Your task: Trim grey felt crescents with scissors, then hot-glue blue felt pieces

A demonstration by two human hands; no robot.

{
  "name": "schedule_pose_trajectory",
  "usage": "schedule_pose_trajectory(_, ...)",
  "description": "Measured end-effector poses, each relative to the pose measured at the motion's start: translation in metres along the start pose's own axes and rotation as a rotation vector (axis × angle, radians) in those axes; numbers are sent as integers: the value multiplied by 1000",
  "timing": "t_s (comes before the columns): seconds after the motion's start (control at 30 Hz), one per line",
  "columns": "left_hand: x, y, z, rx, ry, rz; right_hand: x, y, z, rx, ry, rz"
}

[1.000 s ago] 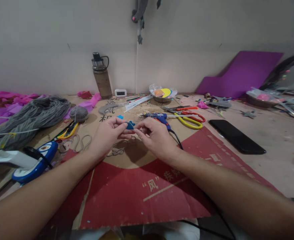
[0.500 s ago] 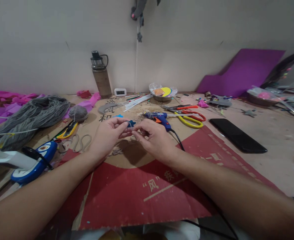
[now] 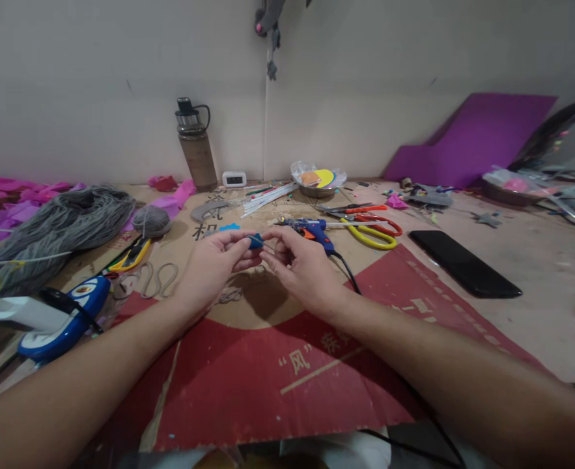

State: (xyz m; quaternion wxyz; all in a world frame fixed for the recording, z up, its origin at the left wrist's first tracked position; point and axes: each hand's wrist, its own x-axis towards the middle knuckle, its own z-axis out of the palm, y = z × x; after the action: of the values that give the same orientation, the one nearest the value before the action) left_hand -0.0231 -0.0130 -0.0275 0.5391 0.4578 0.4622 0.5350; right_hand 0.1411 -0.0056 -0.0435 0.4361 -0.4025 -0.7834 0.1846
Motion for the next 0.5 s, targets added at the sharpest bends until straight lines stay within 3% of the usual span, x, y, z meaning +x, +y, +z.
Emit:
schedule_pose_trajectory(0.23, -2, 3, 2, -6, 11, 18, -1, -1, -1, -23, -23, -128)
schedule_pose_trajectory(0.5, -2, 1, 0, -28, 15, 14, -3, -2, -3, -232, -64, -221)
